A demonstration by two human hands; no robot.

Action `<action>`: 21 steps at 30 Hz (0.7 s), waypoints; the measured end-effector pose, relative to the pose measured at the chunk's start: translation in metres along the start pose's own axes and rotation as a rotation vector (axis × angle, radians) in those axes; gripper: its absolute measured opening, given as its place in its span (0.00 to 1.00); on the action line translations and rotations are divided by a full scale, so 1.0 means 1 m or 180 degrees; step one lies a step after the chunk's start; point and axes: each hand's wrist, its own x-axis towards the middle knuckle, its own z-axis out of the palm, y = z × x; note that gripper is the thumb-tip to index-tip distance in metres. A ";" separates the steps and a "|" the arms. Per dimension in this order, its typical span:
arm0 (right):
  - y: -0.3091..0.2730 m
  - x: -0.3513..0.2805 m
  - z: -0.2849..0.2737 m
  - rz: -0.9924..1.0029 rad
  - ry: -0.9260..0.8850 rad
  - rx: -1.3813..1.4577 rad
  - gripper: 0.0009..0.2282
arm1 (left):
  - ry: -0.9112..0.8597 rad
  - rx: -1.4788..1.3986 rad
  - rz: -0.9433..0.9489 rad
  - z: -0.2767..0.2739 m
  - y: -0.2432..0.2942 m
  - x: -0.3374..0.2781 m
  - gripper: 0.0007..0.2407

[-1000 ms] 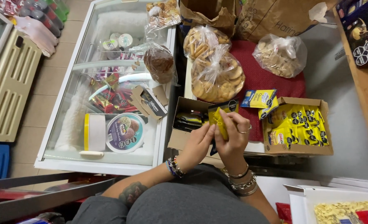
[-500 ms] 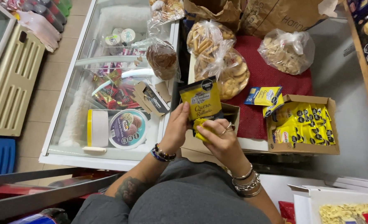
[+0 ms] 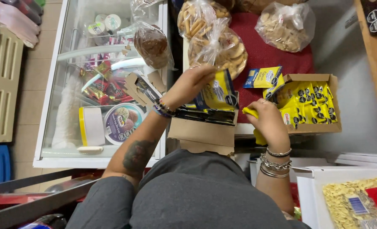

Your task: Organizing and packing small yellow packets of grated cheese into a cardboard box on a grocery store counter.

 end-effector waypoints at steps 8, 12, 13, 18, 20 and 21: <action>-0.024 0.004 0.002 -0.0289 -0.0422 0.0037 0.19 | -0.2044 0.0105 -0.1080 -0.001 -0.007 0.023 0.20; -0.026 0.004 0.001 -0.0342 -0.0536 -0.0008 0.20 | -0.2632 0.0983 -0.1379 0.042 -0.083 0.015 0.23; -0.027 0.005 0.002 -0.0341 -0.0549 0.0006 0.20 | -0.2641 0.0980 -0.1396 0.046 -0.089 0.013 0.23; -0.025 0.004 0.005 -0.0365 -0.0515 0.0032 0.22 | -0.2985 0.1209 -0.1176 0.053 -0.109 0.018 0.19; -0.035 0.001 0.001 -0.0392 -0.0397 0.0046 0.24 | -0.2971 0.1201 -0.1109 0.054 -0.119 0.015 0.16; -0.041 0.000 -0.001 -0.0441 -0.0290 0.0057 0.26 | -0.2939 0.1190 -0.1057 0.055 -0.125 0.013 0.14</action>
